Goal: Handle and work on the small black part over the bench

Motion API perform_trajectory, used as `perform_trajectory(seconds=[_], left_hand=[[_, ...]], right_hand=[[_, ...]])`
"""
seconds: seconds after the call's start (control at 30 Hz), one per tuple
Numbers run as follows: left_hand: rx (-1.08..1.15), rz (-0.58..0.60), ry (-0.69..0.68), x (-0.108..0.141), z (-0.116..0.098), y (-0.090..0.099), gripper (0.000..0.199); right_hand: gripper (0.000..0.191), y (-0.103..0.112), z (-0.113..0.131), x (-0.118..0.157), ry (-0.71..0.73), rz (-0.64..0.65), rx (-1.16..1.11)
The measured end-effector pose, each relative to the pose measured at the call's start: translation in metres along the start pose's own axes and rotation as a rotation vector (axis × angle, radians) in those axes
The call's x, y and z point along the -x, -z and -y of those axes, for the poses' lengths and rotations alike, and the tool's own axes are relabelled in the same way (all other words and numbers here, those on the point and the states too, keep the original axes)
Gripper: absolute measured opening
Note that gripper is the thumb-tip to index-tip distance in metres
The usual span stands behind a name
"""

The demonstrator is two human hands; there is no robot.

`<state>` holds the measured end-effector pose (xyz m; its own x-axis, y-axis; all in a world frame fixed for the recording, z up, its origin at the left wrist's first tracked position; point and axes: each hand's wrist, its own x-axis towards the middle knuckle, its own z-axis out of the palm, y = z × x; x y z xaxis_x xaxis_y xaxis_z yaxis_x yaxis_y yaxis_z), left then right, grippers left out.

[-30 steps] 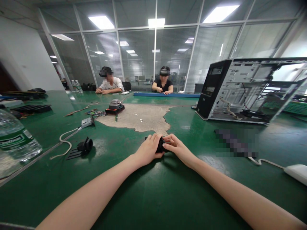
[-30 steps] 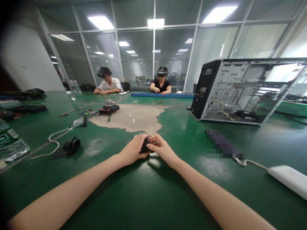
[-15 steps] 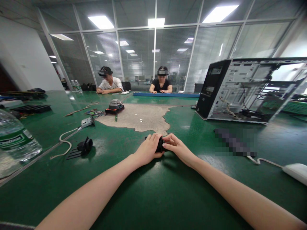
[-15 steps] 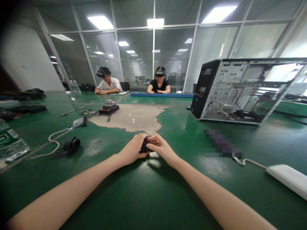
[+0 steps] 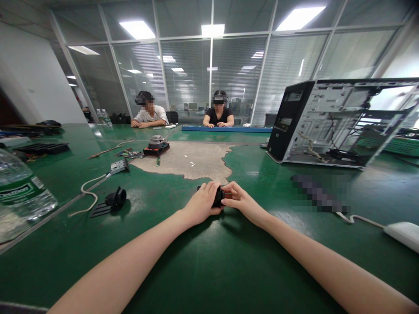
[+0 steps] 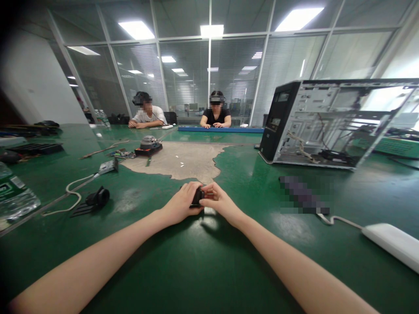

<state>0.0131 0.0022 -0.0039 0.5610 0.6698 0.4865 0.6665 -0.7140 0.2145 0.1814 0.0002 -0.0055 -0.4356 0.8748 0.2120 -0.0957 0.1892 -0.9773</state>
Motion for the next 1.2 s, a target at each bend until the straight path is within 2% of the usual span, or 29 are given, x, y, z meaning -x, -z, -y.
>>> perform_trajectory(seconds=[0.13,0.33,0.57,0.7,0.93,1.2], left_hand=[[-0.004,-0.012,-0.006,-0.0003,0.0,-0.0003,0.055],[-0.003,-0.01,-0.002,-0.0001,0.0006,-0.0012,0.056],[0.0,-0.01,0.004,0.0002,0.0005,-0.0013,0.055],[0.018,-0.012,0.004,0.0005,0.0003,-0.001,0.055],[0.038,-0.001,0.016,0.0003,-0.0004,0.0004,0.052],[0.018,0.003,0.024,-0.0003,-0.0014,0.0,0.056]], right_hand=[[0.02,-0.0013,-0.0012,0.0004,0.005,-0.038,0.018],[0.029,0.0006,-0.008,-0.0028,-0.031,-0.096,0.086],[0.028,0.0002,0.0,-0.0002,0.005,0.001,0.012],[0.022,-0.0005,-0.0007,-0.0002,0.013,-0.026,0.005],[0.03,0.0002,-0.0078,-0.003,-0.019,-0.074,0.064],[0.026,0.0007,-0.0017,0.0005,0.014,-0.018,0.001]])
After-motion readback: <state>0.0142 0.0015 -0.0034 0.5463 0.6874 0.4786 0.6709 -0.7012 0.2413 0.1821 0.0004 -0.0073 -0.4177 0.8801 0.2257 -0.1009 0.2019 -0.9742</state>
